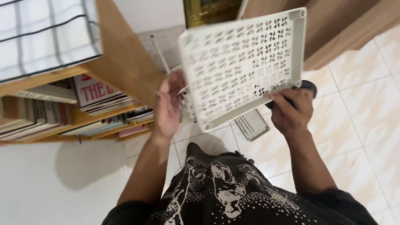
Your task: The person assembles a white plastic storage rack by inserting vertical poles into the corners of perforated trays and stacking additional trays on top. They handle the trays and poles by hand, aligning and securing each layer in sequence.
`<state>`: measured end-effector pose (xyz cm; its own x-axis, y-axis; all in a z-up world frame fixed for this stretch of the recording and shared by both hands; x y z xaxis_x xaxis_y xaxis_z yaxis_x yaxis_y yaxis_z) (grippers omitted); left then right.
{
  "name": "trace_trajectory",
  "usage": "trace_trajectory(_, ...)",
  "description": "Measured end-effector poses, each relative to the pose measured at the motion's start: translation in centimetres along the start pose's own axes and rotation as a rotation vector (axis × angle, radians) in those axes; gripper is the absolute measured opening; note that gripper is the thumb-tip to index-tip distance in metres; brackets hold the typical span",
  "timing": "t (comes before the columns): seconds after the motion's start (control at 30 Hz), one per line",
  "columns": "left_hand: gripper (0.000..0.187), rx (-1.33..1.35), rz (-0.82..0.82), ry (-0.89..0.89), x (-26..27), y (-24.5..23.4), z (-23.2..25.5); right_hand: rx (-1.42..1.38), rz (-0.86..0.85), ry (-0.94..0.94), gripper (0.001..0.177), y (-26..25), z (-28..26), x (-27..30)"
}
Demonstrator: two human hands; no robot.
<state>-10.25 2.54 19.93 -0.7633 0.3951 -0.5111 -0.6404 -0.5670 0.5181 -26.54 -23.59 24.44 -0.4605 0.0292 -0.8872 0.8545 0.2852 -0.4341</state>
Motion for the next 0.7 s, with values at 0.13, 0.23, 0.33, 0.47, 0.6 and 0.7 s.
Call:
trace_trajectory(0.13, 0.054, -0.208, -0.060, 0.031, -3.2, 1.2, 3.4, 0.078, -0.095, -0.092, 0.033, 0.1, -2.1, -3.0)
trace_trajectory(0.23, 0.048, -0.243, 0.102, 0.074, -4.3, 0.6, 4.0, 0.026, -0.049, -0.102, 0.030, -0.4, -2.3, -5.2)
trace_trajectory(0.33, 0.047, -0.055, 0.213, 0.159, -4.8, 0.6, 4.3, -0.048, 0.182, -0.033, 0.019, -2.7, -1.5, -6.9)
trace_trajectory(0.47, 0.055, -0.109, 0.387, 0.167, -6.8, -0.1, 3.6, -0.641, 0.590, 0.283, 0.012, -4.8, 1.7, -8.5)
trace_trajectory(0.6, 0.057, -0.230, 0.269, 0.220, -8.5, 1.6, 2.3, -0.823, 0.565, 0.471, 0.009, -0.3, 1.9, -11.4)
trace_trajectory(0.7, 0.042, -0.344, 0.152, 0.278, -8.4, 3.8, 1.9, -0.856, -0.215, 0.478, 0.033, 6.6, -2.0, -12.6)
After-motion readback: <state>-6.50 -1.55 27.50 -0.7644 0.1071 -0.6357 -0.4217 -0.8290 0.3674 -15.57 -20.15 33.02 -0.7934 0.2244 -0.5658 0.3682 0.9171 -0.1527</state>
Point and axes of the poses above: each hand's wrist, its own x-axis away from the middle knuckle, its own y-axis out of the palm, z = x × y, the point moved 6 cm from there along -x, towards the middle knuckle, and after that the axes turned 7 degrees about y, right-handed, at the moved point
